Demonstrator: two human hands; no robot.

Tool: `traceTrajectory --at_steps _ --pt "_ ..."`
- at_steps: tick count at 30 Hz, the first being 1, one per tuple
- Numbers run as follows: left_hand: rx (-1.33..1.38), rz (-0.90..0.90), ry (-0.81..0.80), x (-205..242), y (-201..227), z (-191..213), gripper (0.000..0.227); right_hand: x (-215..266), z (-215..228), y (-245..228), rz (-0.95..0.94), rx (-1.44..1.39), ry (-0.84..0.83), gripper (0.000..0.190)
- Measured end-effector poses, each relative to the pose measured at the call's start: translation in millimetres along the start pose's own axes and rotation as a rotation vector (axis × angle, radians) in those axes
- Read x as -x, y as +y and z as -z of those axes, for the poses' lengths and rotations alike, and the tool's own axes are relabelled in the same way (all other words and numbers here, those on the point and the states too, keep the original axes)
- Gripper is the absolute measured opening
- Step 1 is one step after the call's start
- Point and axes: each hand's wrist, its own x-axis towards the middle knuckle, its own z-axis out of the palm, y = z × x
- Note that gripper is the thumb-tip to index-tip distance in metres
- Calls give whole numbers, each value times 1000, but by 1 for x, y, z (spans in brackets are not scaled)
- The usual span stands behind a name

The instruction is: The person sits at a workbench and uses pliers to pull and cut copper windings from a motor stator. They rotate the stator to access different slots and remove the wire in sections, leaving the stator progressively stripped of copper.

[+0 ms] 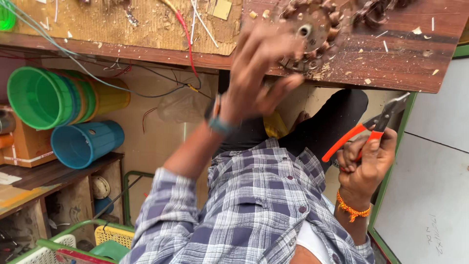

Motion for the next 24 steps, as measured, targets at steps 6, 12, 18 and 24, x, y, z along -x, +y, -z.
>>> traceTrajectory --at_steps 6,12,18,24 --pt "837 437 -292 72 41 -31 49 -13 -33 1 259 413 -142 30" --pt "1102 524 -271 93 64 -71 54 -18 -51 0 455 817 -86 24" --pt "1122 817 -94 112 59 -113 66 -16 -45 -3 260 909 -30 25" --pt "98 589 -340 75 36 -38 40 -28 -36 -3 134 865 -73 26"
